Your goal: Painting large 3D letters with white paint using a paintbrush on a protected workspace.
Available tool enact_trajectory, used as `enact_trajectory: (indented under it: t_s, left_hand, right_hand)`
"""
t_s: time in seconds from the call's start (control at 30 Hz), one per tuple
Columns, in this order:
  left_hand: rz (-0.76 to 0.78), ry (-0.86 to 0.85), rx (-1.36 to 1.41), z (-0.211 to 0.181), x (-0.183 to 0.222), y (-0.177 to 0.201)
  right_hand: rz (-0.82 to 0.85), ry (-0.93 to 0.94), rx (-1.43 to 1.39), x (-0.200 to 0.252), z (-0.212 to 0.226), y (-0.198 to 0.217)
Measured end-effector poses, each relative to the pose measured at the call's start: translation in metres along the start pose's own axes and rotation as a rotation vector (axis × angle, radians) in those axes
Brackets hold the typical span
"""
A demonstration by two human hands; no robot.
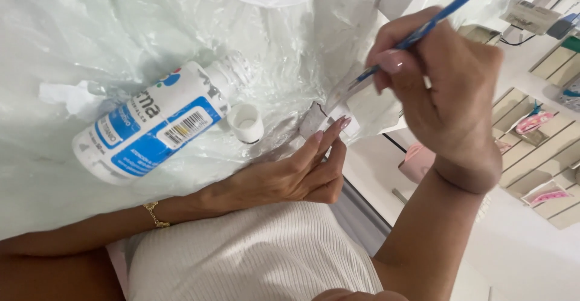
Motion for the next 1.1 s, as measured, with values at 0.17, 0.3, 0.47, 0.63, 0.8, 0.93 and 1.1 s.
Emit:
enact_trajectory:
  t_s: [0.17,0.3,0.47,0.63,0.8,0.93,1.1]
  left_hand:
    - [0.001,0.0,0.018,0.001,0.0,0.001]
    - [-0.003,0.029,0.009,0.003,0.002,0.002]
    - [-0.011,0.025,0.014,0.007,0.002,0.003]
    - [-0.009,0.035,0.019,0.008,0.003,0.004]
    - [-0.007,0.03,0.013,0.013,0.001,0.005]
    - [-0.008,0.05,0.024,0.006,0.003,0.002]
    - [-0.008,0.037,0.003,0.009,0.001,0.004]
  right_hand:
    - [0.03,0.0,-0.026,-0.009,0.006,-0.001]
    - [0.098,0.0,0.092,-0.012,0.006,-0.003]
    - [0.12,0.045,0.071,-0.014,0.009,-0.009]
    - [0.08,0.045,0.147,-0.015,0.006,-0.003]
    - [0.13,0.066,0.103,-0.012,0.009,-0.006]
    - [0.018,0.1,0.134,-0.002,0.001,0.002]
    - [0.036,0.181,0.076,0.003,0.008,-0.004]
Point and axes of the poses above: each hand's wrist, its own x-axis away from the middle knuckle, its own y-axis out of the back of the hand, z = x × y, the point moved 4 cm from there along -x, towards the middle knuckle, and after that the axes turned 13 degrees about -z, right-handed, at the moved point
